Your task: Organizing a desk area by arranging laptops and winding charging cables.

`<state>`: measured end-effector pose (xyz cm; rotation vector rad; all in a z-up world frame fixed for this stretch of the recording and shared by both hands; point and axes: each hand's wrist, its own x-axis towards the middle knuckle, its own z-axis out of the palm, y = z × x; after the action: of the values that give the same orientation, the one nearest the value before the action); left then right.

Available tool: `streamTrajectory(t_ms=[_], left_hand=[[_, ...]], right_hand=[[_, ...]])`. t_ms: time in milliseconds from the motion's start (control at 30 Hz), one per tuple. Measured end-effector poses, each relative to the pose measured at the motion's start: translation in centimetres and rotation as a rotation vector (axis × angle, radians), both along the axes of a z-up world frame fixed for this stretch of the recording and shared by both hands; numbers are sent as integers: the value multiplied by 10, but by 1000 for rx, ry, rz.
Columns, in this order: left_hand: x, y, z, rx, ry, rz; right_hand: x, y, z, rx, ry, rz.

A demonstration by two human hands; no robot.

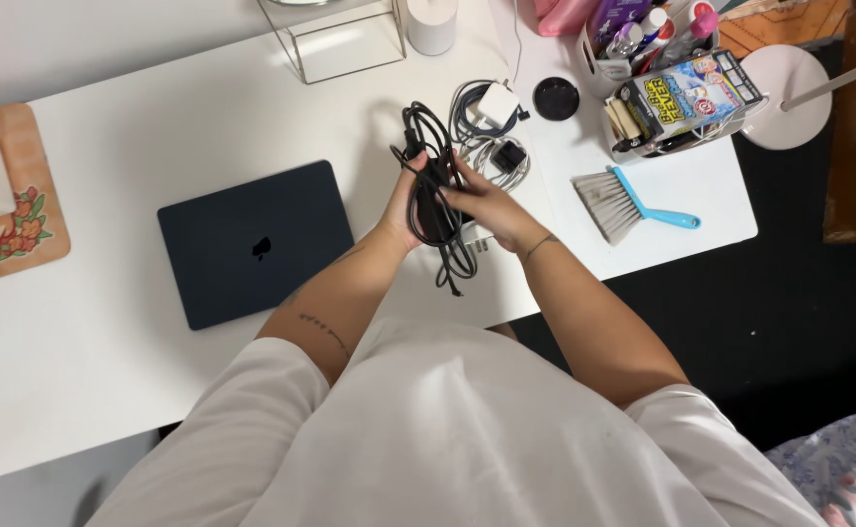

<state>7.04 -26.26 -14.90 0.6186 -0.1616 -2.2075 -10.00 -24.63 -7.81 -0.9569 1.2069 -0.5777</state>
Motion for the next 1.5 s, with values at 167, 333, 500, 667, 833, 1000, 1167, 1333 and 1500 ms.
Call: streamTrajectory(t_ms=[167,333,500,667,833,1000,1167,1333,1500], left_hand=[[2,-14,-30,56,-122,-41],[3,-19,-18,7,-336,-121],[8,-37,-64,67,-397,33],[27,-51,-163,98,-292,240],[25,-44,-80,250,-375,392],[17,-46,-52,104,-579,388],[30,-31,-75,-108,-1146,12],[30,-5,-29,-77,-1269,-413],[11,0,-75,-148,-1196,-25]], right_hand=[[7,0,-4,-76,48,81],[14,-11,-17,-93,105,99],[18,-34,-47,-137,193,69],[25,-57,-66,-162,302,105],[32,-79,-43,-173,571,237],[35,-95,-45,-94,798,342],[36,-93,-46,-102,850,387],[35,-87,-51,-123,787,328],[28,-75,-54,-323,716,205]])
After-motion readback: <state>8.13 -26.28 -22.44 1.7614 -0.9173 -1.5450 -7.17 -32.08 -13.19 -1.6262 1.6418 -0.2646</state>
